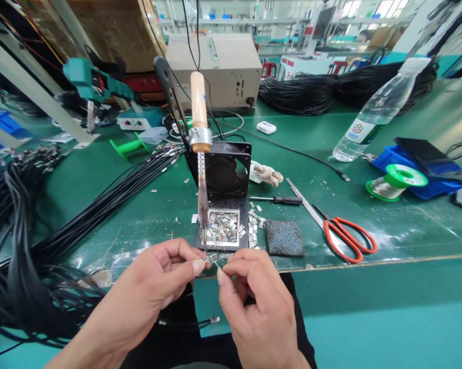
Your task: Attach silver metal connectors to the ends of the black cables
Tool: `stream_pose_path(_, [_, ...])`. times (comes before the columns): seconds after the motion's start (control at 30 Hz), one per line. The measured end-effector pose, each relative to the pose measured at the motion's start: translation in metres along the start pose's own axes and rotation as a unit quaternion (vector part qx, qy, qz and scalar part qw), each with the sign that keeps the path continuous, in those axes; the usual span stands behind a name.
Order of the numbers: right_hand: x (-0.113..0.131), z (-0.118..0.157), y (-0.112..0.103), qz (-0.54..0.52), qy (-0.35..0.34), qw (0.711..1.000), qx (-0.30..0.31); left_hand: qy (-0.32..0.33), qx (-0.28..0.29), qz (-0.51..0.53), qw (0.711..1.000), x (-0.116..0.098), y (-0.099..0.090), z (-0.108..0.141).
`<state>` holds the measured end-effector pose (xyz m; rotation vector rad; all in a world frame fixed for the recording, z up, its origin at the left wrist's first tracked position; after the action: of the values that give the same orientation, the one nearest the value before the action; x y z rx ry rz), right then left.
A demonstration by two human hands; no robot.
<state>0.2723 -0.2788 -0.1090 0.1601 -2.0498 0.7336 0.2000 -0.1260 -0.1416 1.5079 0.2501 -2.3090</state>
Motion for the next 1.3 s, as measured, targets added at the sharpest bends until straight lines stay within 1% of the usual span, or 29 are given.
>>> stream_pose_path(0.2, [0.005, -0.003, 0.001, 0.002, -0.026, 1.000, -0.010, -0.010, 0.008, 0.030, 0.999, -0.001, 0.002, -0.003])
stream_pose_path(0.3, [0.003, -0.005, 0.003, 0.004, -0.010, 1.000, -0.009, -0.008, 0.017, 0.039, 0.999, -0.002, 0.004, -0.001])
stream_pose_path(0.43, [0.001, -0.004, 0.006, -0.001, 0.008, 1.000, 0.011, -0.001, 0.031, 0.035, 0.999, -0.001, 0.006, 0.003])
stream_pose_path(0.57, [0.002, -0.002, 0.005, 0.002, -0.006, 1.000, 0.012, 0.011, 0.034, -0.011, 0.999, -0.001, 0.006, 0.008])
stream_pose_path(0.73, [0.002, 0.000, 0.006, 0.010, -0.002, 1.000, 0.017, 0.018, 0.021, -0.068, 0.997, -0.005, 0.007, 0.015])
stream_pose_path(0.87, [0.002, 0.000, 0.007, 0.015, 0.005, 0.999, 0.040, 0.026, 0.010, -0.123, 0.992, -0.009, 0.010, 0.018])
stream_pose_path(0.93, [0.000, 0.001, 0.007, 0.011, 0.028, 0.999, 0.041, 0.024, 0.001, -0.161, 0.987, -0.008, 0.009, 0.019])
stream_pose_path(1.0, [-0.005, 0.001, 0.003, -0.006, 0.073, 0.997, 0.019, 0.017, -0.001, -0.177, 0.984, -0.005, 0.009, 0.020])
stream_pose_path(1.1, [-0.013, 0.004, -0.005, -0.040, 0.141, 0.989, -0.018, -0.003, 0.013, -0.148, 0.989, 0.000, 0.007, 0.022])
stream_pose_path(1.13, [-0.014, 0.005, -0.007, -0.050, 0.152, 0.987, -0.019, -0.009, 0.018, -0.135, 0.991, 0.001, 0.006, 0.023])
stream_pose_path(1.2, [-0.015, 0.006, -0.008, -0.064, 0.164, 0.984, 0.004, -0.014, 0.034, -0.108, 0.993, 0.001, 0.004, 0.027])
stream_pose_path(1.27, [-0.017, 0.010, -0.010, -0.073, 0.169, 0.983, 0.024, -0.012, 0.057, -0.076, 0.995, 0.000, 0.002, 0.030])
stream_pose_path(1.3, [-0.019, 0.013, -0.013, -0.077, 0.166, 0.983, 0.021, -0.011, 0.067, -0.060, 0.996, 0.002, 0.001, 0.031])
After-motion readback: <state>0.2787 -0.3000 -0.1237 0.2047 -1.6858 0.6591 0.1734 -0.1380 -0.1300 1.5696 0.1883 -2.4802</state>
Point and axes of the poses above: each hand's wrist, its own z-axis away from the middle knuckle, its own y-axis out of the palm, x = y × z, the point moved 8 cm from there along -z, towards the middle knuckle, and after that the axes turned 5 degrees about x, right-handed, at the moved point
